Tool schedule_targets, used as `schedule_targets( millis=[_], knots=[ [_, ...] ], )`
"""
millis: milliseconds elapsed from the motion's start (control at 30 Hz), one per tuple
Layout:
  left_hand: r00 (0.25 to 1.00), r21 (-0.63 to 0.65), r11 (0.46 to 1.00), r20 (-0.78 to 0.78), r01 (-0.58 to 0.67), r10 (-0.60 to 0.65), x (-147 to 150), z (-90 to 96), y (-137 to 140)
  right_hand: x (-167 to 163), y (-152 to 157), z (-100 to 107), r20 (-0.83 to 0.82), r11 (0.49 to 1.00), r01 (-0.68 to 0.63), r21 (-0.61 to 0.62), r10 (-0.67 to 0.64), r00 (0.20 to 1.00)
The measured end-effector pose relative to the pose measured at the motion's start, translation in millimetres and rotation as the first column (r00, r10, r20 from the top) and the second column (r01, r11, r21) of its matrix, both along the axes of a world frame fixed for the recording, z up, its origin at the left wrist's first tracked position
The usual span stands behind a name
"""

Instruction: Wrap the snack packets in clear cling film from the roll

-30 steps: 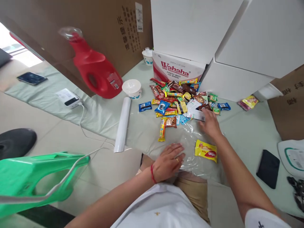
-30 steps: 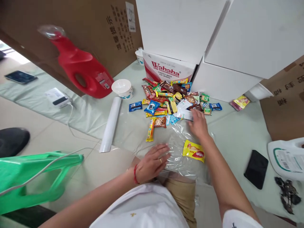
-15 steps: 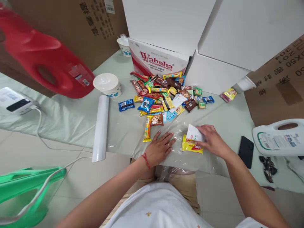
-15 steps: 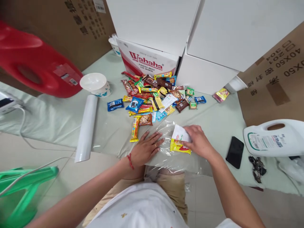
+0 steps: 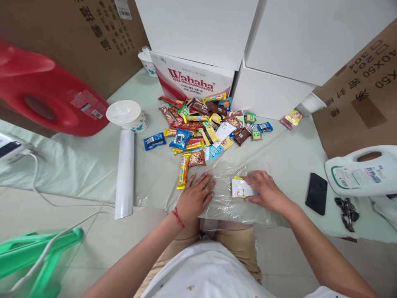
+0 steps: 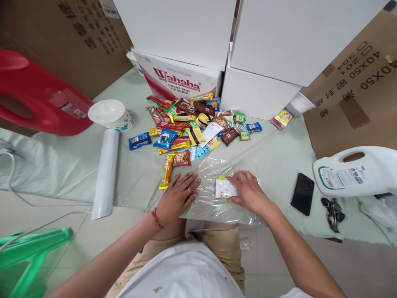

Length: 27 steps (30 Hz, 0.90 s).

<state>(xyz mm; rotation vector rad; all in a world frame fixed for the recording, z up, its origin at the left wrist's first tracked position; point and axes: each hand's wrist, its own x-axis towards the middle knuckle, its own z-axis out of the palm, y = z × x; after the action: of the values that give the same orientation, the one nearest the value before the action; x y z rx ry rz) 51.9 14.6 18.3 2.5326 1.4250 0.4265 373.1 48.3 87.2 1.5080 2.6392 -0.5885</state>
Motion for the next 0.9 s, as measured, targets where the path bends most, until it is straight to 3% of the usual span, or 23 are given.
schedule_targets(
  millis=[133, 200, 267, 367, 467, 567, 667, 800, 900],
  knots=[
    [1.000, 0.005, 1.000, 0.000, -0.002, 0.002, 1.0, 0.6, 0.3, -14.9, 37.8, 11.7, -0.007, 0.992, 0.007, 0.127, -0.006, 1.000],
    [1.000, 0.005, 1.000, -0.002, -0.009, 0.009, 1.4, 0.8, 0.3, -34.5, 78.0, 16.4, 0.056, 0.967, 0.014, 0.255, -0.030, 0.998],
    [1.000, 0.003, 1.000, -0.003, -0.010, 0.010, 1.6, 1.3, 0.3, -60.1, 125.4, 18.4, 0.128, 0.941, -0.057, 0.335, 0.015, 0.992],
    [1.000, -0.001, 1.000, -0.009, -0.001, 0.001, 1.4, 2.2, 0.5, -99.3, 188.4, 17.6, 0.245, 0.938, -0.180, 0.296, 0.107, 0.964],
    [1.000, 0.001, 1.000, -0.010, -0.011, 0.011, 1.0, 2.2, 0.5, -123.0, 222.1, 17.7, 0.339, 0.928, -0.312, 0.202, 0.233, 0.911],
    [1.000, 0.007, 1.000, 0.000, -0.010, 0.010, 0.8, 0.9, 0.6, -120.5, 224.8, 21.5, 0.419, 0.911, -0.359, 0.203, 0.251, 0.873],
    [1.000, 0.014, 1.000, 0.009, -0.008, 0.008, 0.8, -1.0, 0.9, -95.8, 209.9, 26.0, 0.461, 0.910, -0.354, 0.217, 0.224, 0.859],
    [1.000, 0.020, 1.000, -0.007, -0.013, 0.013, 1.1, -1.4, 1.7, -64.9, 193.0, 25.9, 0.393, 0.911, -0.301, 0.281, 0.176, 0.903],
    [0.999, 0.017, 1.000, -0.030, -0.011, 0.011, 1.8, 0.4, 2.3, -70.8, 196.9, 21.8, 0.342, 0.908, -0.289, 0.303, 0.180, 0.922]
  ],
)
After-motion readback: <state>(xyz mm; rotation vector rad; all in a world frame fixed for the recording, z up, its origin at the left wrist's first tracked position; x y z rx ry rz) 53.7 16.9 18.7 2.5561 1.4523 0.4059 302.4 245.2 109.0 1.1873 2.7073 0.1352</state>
